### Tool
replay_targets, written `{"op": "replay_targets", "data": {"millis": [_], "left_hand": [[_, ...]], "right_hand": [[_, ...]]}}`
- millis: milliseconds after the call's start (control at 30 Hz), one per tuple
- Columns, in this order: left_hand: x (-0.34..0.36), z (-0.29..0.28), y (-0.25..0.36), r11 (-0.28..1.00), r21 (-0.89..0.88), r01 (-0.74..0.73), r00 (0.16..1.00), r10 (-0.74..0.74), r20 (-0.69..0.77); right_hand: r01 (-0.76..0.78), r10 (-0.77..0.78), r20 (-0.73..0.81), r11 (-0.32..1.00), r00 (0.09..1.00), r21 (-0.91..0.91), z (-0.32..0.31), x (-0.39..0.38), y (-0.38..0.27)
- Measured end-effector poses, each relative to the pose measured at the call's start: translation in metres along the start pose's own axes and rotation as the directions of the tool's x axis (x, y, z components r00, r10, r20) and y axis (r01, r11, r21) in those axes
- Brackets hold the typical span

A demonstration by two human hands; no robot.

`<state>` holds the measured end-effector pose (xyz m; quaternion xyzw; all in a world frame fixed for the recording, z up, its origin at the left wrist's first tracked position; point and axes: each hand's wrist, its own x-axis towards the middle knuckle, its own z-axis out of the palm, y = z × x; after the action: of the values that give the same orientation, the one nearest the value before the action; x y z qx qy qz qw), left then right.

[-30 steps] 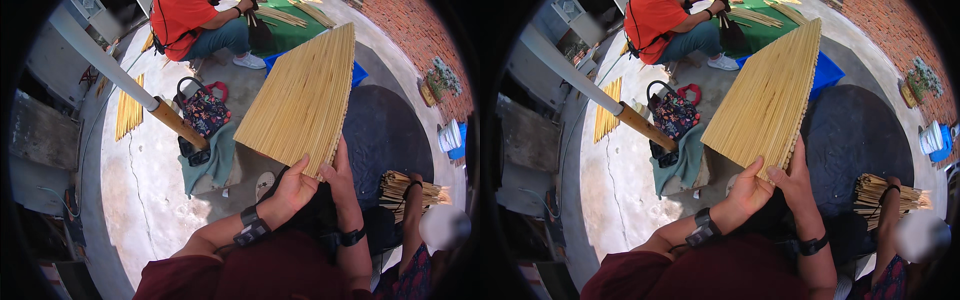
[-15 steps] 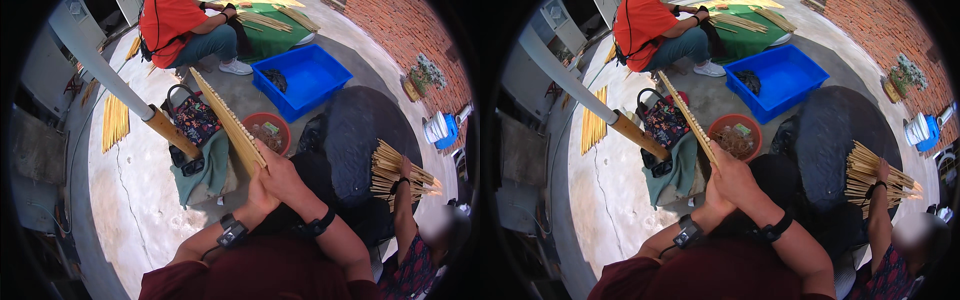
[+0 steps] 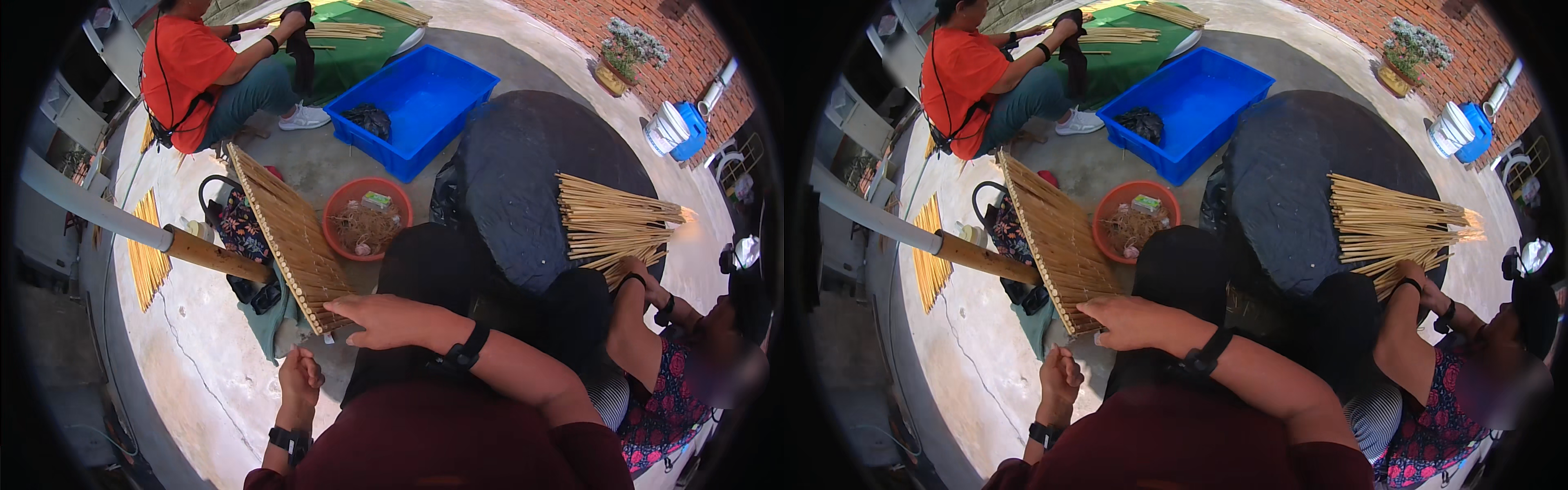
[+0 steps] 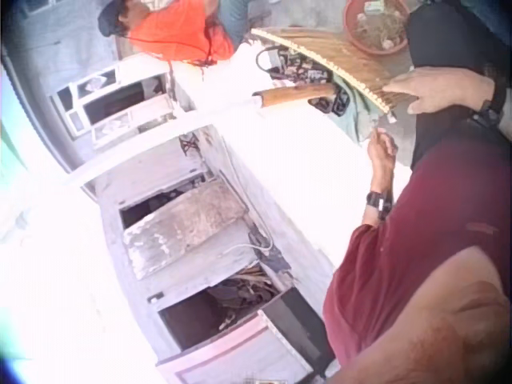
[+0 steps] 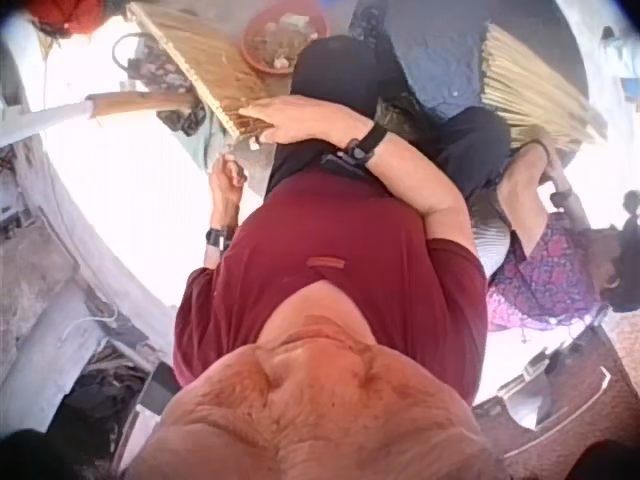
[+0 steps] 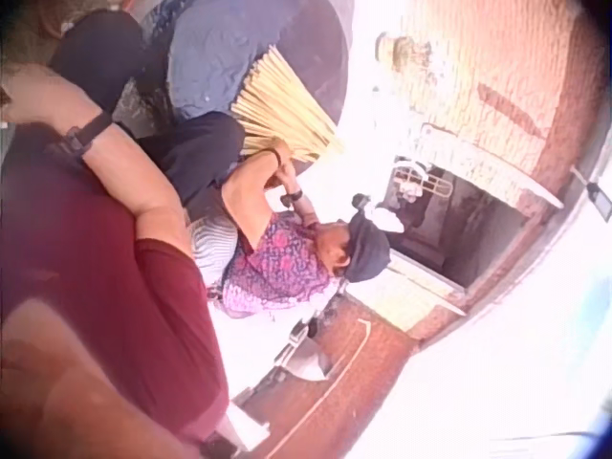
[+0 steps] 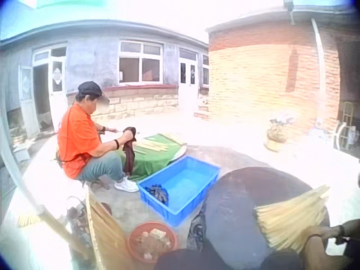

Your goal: The person aligns several bamboo slats on a flat surface, collects thin bamboo sticks from a basket, and uses shears to trim a large bundle of these sticks to a uniform length while others assist in the background.

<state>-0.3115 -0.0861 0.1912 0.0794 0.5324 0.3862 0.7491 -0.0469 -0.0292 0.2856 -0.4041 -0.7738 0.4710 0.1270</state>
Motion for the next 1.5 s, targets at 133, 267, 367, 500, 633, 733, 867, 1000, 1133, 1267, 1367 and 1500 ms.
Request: {"op": "replay_targets", "data": {"millis": [133, 267, 367, 500, 633, 733, 867, 1000, 1133, 1267, 1367, 1500], "left_hand": [[-0.01, 0.017, 0.069, 0.824, 0.023, -0.566, 0.824, 0.565, 0.051], [-0.041, 0.116, 0.112, 0.712, 0.142, -0.688, 0.725, 0.682, 0.091], [-0.018, 0.155, 0.128, 0.676, 0.089, -0.732, 0.647, 0.647, 0.403], [-0.02, 0.248, 0.09, 0.595, 0.235, -0.769, 0.603, 0.55, 0.578], [-0.013, 0.32, 0.036, 0.582, 0.369, -0.725, 0.616, 0.308, 0.725], [-0.001, 0.361, 0.008, 0.487, 0.498, -0.717, 0.596, 0.058, 0.801], [0.013, 0.41, -0.023, 0.315, 0.623, -0.716, 0.566, -0.259, 0.782], [0.032, 0.442, -0.061, 0.099, 0.665, -0.74, 0.587, -0.386, 0.711], [0.053, 0.443, -0.085, -0.062, 0.525, -0.849, 0.486, -0.481, 0.729], [0.069, 0.442, -0.096, -0.063, 0.517, -0.854, 0.479, -0.485, 0.732], [0.082, 0.438, -0.094, -0.103, 0.416, -0.903, 0.415, -0.457, 0.787], [0.102, 0.436, -0.101, -0.257, 0.217, -0.942, 0.318, -0.472, 0.822]], "right_hand": [[0.115, -0.112, -0.059, 0.992, 0.992, 0.047, -0.007, -0.005, 0.002], [0.17, -0.123, -0.392, 0.982, 0.912, 0.087, -0.025, -0.06, 0.015], [0.121, -0.041, -0.62, 0.989, 0.784, 0.087, -0.044, -0.113, 0.027], [0.101, 0.06, -0.729, 0.979, 0.681, 0.176, -0.073, -0.166, 0.038], [0.182, 0.013, -0.927, 0.979, 0.376, 0.087, -0.082, -0.216, 0.05], [0.13, 0.139, -0.913, 0.971, 0.383, 0.202, -0.08, -0.266, 0.048], [0.006, 0.276, -0.847, 0.95, 0.454, 0.313, -0.057, -0.311, 0.05], [-0.245, 0.524, -0.609, 0.84, 0.596, 0.483, -0.019, -0.35, 0.059], [-0.434, 0.737, -0.363, 0.646, 0.571, 0.628, 0.016, -0.377, 0.086], [-0.314, 0.777, -0.21, 0.463, 0.593, 0.829, 0.075, -0.402, 0.127], [-0.655, 0.849, -0.173, 0.501, 0.5, 0.566, 0.088, -0.393, 0.144], [-0.499, 0.919, -0.315, 0.394, 0.239, 0.772, 0.064, -0.383, 0.154]]}}
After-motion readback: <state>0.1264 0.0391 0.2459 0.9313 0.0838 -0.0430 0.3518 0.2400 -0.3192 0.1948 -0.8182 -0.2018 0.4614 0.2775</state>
